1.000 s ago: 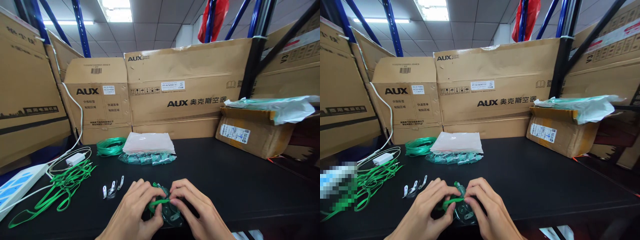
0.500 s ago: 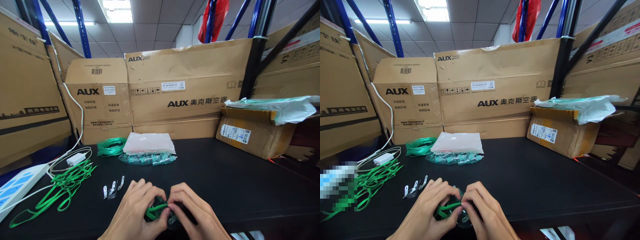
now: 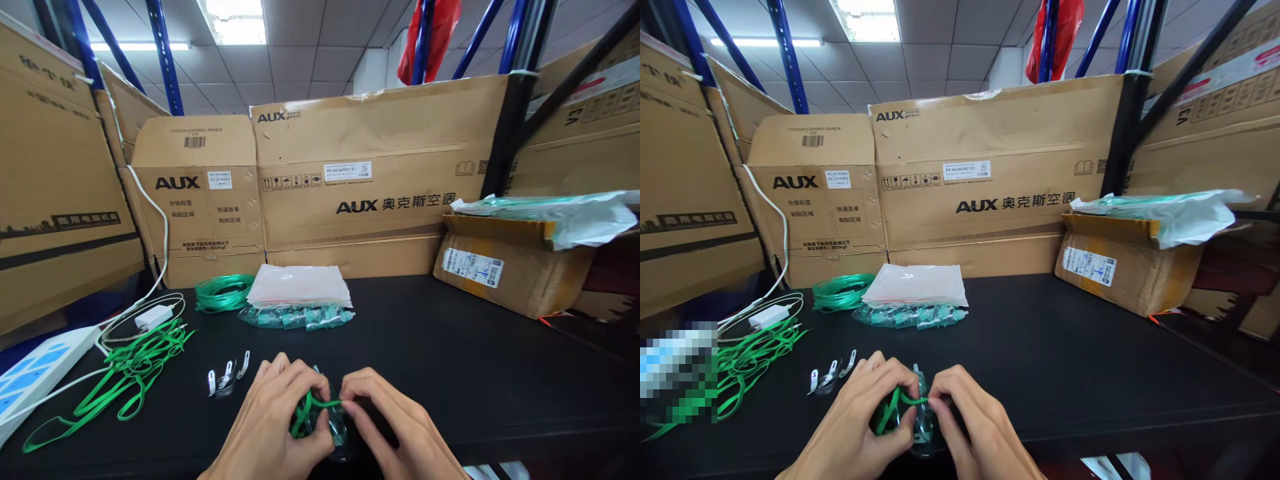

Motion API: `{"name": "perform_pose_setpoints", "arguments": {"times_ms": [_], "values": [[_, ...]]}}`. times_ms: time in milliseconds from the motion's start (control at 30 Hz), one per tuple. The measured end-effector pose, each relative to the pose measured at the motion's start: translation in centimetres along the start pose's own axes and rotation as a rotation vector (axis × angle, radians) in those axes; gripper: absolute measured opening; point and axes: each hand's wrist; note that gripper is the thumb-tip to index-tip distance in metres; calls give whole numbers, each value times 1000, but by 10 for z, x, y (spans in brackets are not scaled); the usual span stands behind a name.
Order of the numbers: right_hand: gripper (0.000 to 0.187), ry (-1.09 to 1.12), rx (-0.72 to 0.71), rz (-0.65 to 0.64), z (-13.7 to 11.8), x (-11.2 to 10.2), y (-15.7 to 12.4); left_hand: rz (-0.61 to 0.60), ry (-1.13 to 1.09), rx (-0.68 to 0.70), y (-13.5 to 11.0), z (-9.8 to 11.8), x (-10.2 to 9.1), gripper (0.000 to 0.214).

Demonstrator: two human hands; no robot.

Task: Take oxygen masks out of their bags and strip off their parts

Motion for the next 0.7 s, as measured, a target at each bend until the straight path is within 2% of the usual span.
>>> {"name": "perform_pose_setpoints", "arguments": {"times_ms": [233, 400, 533, 700], "values": [[12, 3, 36, 7, -1, -1, 1, 10, -84, -10, -2, -4, 4, 23], [12, -34, 71, 58, -4, -10, 3, 20, -67, -31, -2, -4, 3, 23], [10, -89, 53, 171, -3, -22, 6, 60, -54, -30, -1, -3, 2, 22], [9, -142, 50, 411, 3, -29, 6, 106, -58, -89, -1, 0, 3, 18]]}}
Point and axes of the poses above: each hand's wrist, its own y-axis towards the middle knuckle, its own x-axis out of the palm, z = x × y, and after that the axes turned 10 degrees about z, right-handed
